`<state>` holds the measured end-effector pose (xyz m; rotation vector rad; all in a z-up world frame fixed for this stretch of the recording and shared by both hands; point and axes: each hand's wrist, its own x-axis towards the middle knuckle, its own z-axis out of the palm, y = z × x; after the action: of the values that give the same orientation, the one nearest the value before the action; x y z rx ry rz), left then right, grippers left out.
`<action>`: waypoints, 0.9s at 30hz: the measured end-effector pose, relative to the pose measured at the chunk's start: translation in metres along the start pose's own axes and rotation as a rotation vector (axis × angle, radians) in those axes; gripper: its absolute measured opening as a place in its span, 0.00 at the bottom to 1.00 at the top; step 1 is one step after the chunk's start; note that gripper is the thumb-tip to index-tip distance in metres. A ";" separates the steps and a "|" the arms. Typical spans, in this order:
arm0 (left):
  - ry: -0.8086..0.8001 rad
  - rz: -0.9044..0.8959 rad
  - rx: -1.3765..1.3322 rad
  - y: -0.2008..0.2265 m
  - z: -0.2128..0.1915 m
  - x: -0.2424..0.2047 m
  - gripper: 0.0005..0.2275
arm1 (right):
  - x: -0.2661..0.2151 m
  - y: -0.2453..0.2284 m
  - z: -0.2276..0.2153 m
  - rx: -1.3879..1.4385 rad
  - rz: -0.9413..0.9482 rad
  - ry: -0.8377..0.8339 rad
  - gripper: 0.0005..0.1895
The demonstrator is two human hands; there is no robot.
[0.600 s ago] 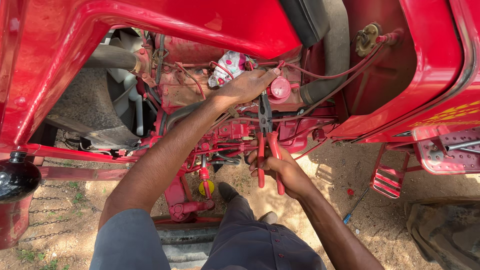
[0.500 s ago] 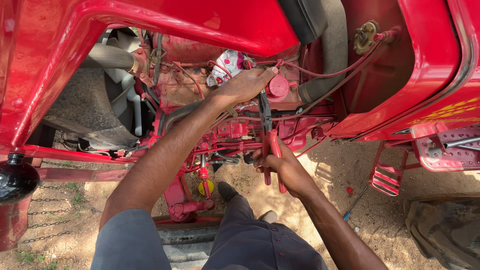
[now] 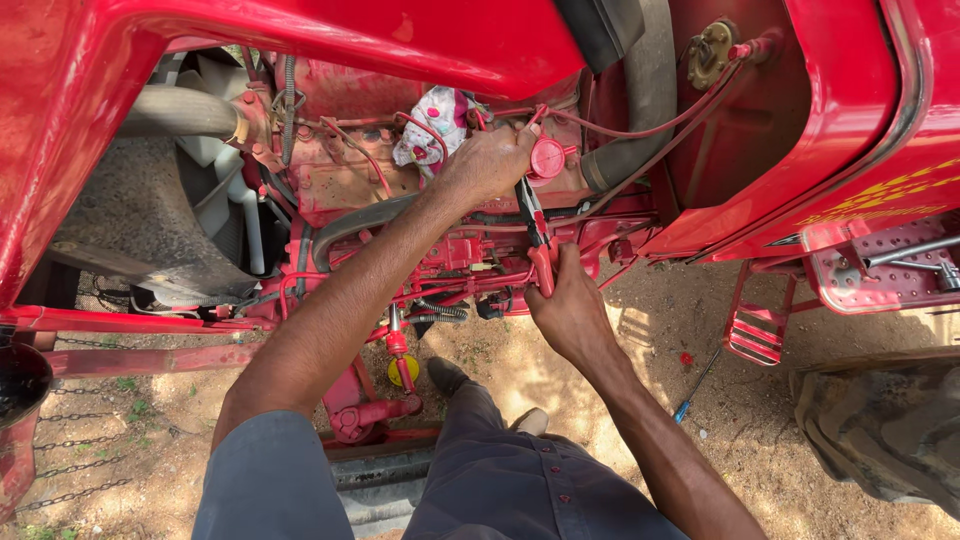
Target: The person works on a tractor engine, using pliers to manipulate a hose and then cleaning various engine components with a cloth.
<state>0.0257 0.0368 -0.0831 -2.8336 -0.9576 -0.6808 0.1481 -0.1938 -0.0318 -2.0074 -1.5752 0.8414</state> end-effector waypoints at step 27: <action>0.113 0.041 -0.264 0.013 -0.037 -0.019 0.16 | -0.012 0.031 0.008 1.619 -0.077 -1.033 0.25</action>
<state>0.0058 0.0078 -0.0566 -2.9863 -0.8466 -1.0202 0.1621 -0.2135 -0.0568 -0.2746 -0.6088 2.2427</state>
